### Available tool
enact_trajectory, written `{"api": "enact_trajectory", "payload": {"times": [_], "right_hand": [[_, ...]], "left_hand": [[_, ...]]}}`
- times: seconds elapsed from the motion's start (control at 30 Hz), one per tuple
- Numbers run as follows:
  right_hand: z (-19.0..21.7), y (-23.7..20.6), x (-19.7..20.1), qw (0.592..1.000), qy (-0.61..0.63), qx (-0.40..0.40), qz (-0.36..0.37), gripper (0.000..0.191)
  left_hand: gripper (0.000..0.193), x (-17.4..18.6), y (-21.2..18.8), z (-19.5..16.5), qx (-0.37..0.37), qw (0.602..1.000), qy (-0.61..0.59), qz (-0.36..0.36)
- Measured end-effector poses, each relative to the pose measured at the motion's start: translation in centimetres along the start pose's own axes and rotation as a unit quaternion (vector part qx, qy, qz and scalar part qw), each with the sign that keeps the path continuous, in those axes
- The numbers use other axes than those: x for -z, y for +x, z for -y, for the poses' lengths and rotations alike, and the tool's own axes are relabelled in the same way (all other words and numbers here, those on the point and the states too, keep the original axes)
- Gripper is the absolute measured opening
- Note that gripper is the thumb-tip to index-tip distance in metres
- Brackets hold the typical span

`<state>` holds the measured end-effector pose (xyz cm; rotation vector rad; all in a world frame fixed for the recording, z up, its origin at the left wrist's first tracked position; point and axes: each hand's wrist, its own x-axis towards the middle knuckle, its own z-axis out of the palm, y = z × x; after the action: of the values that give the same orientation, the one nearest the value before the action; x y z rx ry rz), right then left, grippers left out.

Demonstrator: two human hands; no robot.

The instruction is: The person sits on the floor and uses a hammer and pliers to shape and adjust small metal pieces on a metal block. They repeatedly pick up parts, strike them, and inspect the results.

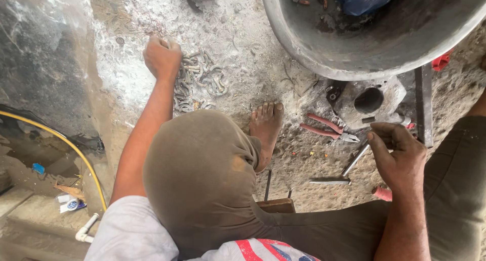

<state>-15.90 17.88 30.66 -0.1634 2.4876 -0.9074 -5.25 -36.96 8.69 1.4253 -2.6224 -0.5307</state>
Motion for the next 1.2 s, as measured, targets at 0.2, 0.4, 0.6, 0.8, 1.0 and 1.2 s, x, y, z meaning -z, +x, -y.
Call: {"api": "enact_trajectory", "payload": {"times": [0.2,0.4,0.6,0.8,1.0,1.2], "right_hand": [[0.8,0.3,0.0,0.999,0.003,-0.024,-0.021,0.022],[0.8,0.8,-0.8,0.998,-0.039,-0.044,-0.001,0.022],[0.4,0.9,-1.4,0.998,-0.022,-0.056,0.009,0.027],[-0.3,0.8,-1.5,0.998,-0.035,-0.045,0.005,0.026],[-1.2,0.5,-1.2,0.999,-0.023,-0.035,0.017,0.022],[-1.9,0.3,-1.2,0.999,-0.013,-0.035,0.023,0.022]], "left_hand": [[0.025,0.6,1.7,1.8,0.006,0.999,0.023,0.025],[0.076,-1.4,4.7,1.8,-0.008,0.998,0.063,-0.027],[0.076,-3.5,0.2,1.1,-0.040,0.995,-0.075,0.059],[0.089,-1.5,1.8,0.3,-0.167,0.981,0.099,0.015],[0.063,-1.5,0.0,0.0,-0.226,0.963,0.135,0.053],[0.018,-2.4,0.4,2.5,-0.316,0.939,0.137,0.012]]}}
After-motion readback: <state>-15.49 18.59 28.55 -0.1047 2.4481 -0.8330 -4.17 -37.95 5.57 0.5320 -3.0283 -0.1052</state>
